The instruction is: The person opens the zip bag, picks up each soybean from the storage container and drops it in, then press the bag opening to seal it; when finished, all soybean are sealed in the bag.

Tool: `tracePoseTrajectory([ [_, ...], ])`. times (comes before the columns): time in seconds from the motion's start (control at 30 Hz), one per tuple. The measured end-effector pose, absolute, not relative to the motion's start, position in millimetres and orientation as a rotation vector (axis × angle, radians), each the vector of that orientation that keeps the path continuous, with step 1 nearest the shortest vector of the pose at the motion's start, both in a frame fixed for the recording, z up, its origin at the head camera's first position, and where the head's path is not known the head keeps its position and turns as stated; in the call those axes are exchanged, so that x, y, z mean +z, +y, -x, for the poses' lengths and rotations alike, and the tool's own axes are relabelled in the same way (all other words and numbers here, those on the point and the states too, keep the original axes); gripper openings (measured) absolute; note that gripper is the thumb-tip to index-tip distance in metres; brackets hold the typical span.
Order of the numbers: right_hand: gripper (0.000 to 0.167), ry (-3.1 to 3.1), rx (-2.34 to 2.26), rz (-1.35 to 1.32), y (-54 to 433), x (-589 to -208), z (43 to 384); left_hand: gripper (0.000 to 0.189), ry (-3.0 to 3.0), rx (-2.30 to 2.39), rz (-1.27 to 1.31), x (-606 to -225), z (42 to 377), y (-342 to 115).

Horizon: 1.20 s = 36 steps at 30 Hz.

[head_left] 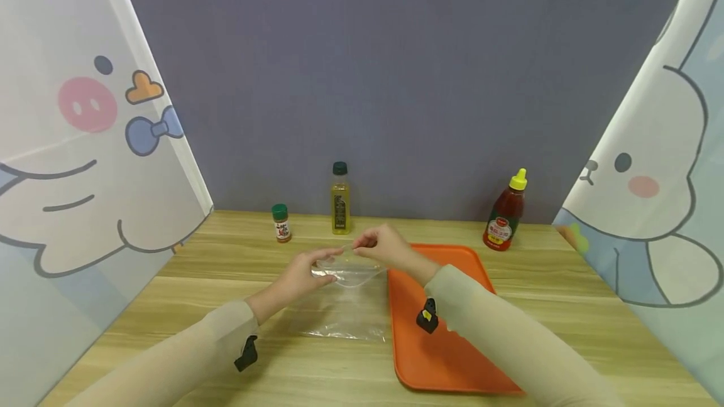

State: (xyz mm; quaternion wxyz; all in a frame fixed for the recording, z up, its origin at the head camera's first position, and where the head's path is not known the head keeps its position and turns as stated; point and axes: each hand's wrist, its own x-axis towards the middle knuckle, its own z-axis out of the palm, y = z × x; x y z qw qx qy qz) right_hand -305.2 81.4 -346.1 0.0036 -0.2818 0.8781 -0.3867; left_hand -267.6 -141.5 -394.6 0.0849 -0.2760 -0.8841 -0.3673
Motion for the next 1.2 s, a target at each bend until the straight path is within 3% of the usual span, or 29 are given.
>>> tracePoseTrajectory([
  [0.33,0.012,2.788,-1.238,0.849,87,-345,303,0.054,-2.643,-1.132,0.802,-393,266,-140],
  [0.87,0.007,2.752,-1.190,0.736,170,-349,304,0.056,-2.691,-1.191,0.741,-396,266,-143],
  [1.2,0.013,2.703,-1.085,0.713,215,-368,302,0.056,-2.680,-1.195,0.747,-395,266,-142],
])
